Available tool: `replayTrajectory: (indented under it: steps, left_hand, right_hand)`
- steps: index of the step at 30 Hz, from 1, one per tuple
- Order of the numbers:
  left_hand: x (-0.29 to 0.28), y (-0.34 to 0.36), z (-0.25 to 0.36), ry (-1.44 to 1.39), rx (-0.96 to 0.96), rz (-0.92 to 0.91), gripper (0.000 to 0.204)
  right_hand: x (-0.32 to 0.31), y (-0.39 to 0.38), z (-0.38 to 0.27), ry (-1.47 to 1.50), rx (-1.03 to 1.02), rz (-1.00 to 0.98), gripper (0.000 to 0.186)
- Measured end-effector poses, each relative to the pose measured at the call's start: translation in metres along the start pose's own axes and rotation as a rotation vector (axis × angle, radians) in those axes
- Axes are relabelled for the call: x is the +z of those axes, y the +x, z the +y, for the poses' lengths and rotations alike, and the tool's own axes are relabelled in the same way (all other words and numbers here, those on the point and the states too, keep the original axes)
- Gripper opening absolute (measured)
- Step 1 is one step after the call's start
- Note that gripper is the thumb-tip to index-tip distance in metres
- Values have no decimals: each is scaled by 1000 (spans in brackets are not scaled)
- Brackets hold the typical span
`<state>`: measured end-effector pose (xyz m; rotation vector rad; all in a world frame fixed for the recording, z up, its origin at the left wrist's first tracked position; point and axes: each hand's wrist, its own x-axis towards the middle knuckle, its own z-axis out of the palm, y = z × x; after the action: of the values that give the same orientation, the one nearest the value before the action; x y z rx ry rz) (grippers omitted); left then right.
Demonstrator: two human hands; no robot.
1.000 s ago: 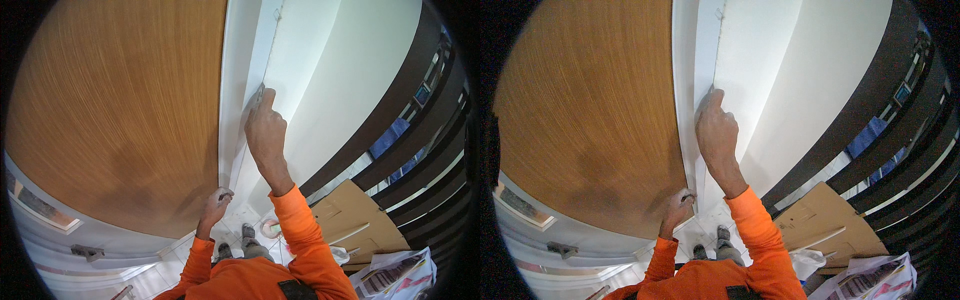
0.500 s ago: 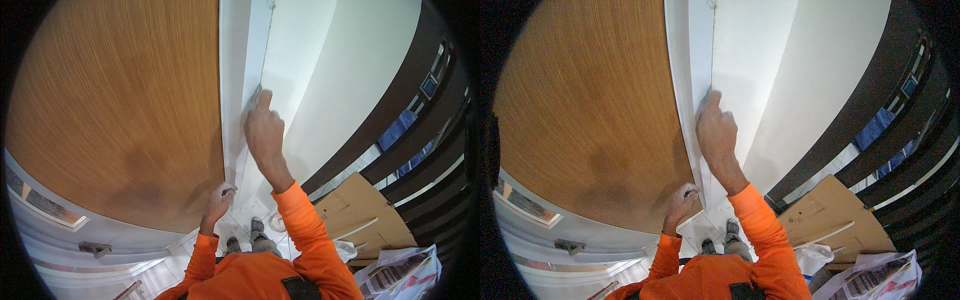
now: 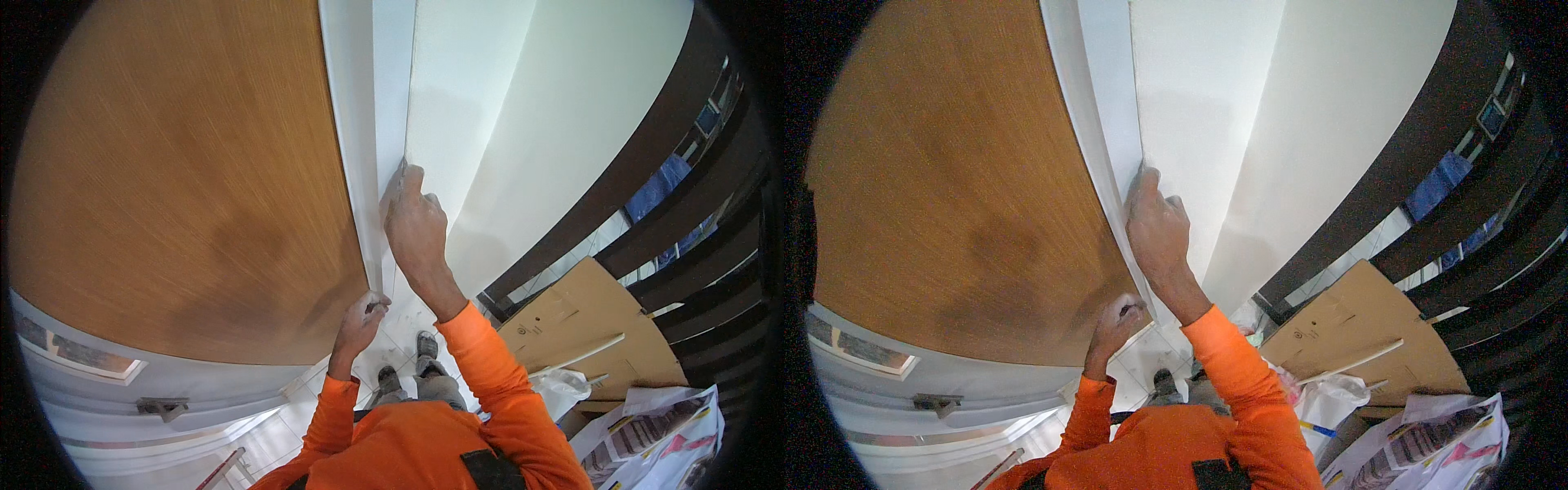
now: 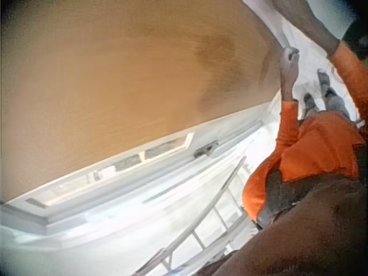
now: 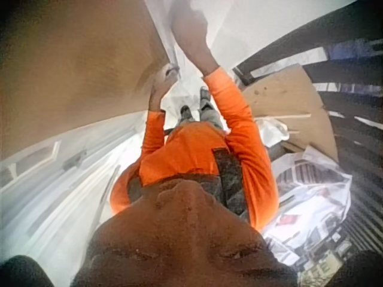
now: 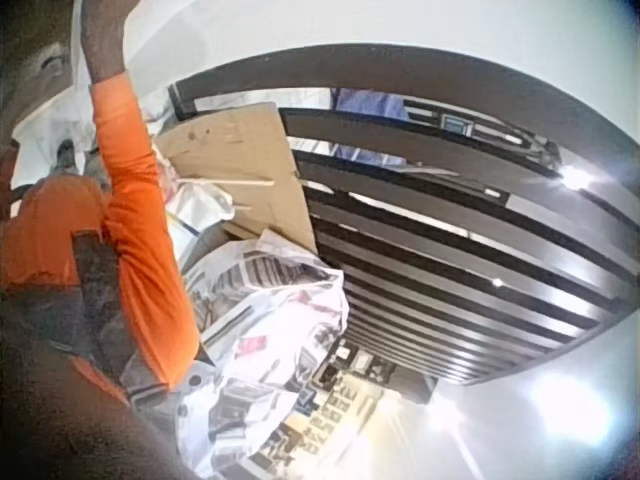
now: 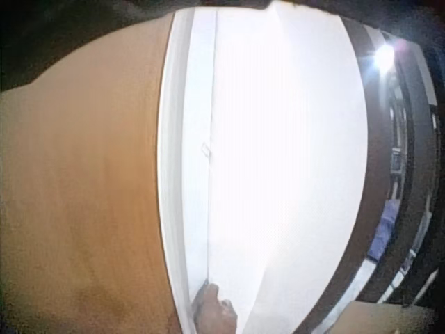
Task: The person applies a large white sheet of wallpaper to a wall using a utility knife to trim the edges. They smooth the material against the surface and cut along the door frame and ceiling line. Another person briefly walks through the doorway in the background.
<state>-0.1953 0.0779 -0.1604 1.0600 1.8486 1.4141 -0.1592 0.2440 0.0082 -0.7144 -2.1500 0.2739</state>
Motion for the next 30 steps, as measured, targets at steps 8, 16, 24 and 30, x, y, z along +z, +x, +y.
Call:
replayTrajectory:
  steps: [8, 16, 24, 30]
  left_hand:
    - [-7, -3, -5, 9, -18, 21, 20]
    - [-12, -3, 7, 62, -20, 7, 18]
    - [-18, 5, 23, 101, -2, 17, 14]
    - [-34, 13, 76, 158, 70, 79, 10]
  right_hand:
    - [12, -17, 12, 30, 102, -133, 19]
    - [23, -29, 23, 55, 83, -99, 31]
    - [76, -101, 75, 6, 43, -186, 42]
    - [59, -112, 71, 19, 131, -312, 37]
